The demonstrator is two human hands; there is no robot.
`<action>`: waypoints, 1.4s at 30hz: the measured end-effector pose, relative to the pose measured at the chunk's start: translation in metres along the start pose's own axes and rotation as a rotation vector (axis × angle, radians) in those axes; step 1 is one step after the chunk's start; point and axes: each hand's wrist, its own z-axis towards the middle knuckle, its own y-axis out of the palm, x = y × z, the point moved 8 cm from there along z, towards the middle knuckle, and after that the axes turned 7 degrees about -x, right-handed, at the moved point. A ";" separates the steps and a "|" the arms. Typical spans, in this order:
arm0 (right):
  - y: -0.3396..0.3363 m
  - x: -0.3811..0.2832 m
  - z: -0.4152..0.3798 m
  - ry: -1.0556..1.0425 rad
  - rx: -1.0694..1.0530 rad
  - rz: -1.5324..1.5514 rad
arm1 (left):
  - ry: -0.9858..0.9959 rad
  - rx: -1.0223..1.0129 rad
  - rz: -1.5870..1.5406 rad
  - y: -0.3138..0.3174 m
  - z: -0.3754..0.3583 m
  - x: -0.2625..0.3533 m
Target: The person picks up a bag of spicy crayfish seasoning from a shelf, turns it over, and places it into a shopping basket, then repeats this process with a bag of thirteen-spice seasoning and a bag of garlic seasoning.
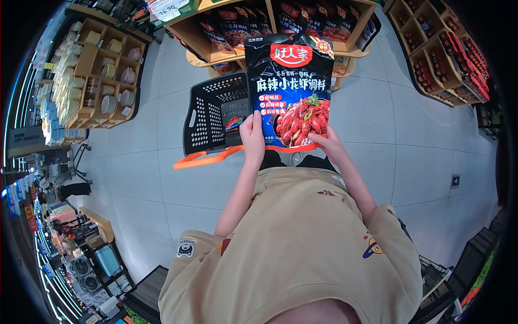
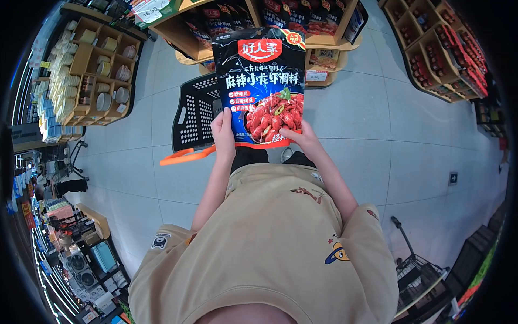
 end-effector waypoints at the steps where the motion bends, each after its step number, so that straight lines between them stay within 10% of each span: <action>1: -0.001 0.001 0.000 0.004 0.002 -0.006 | -0.002 0.002 -0.007 0.000 0.000 0.000; 21: 0.007 -0.016 -0.006 -0.137 0.019 -0.142 | -0.021 -0.012 0.011 0.000 0.000 -0.014; 29: 0.009 -0.040 -0.023 -0.391 0.280 -0.540 | 0.382 0.028 0.736 0.039 -0.029 0.058; 34: 0.069 -0.076 -0.047 -0.548 0.247 -1.060 | 0.229 -0.167 0.160 0.060 -0.026 0.009; 36: 0.095 -0.087 -0.066 -0.706 0.205 -1.241 | -0.036 -0.481 -0.987 0.075 -0.029 -0.017; 42: 0.139 -0.088 -0.082 -0.894 -0.187 -1.300 | -0.273 -0.570 -1.267 0.069 -0.038 -0.011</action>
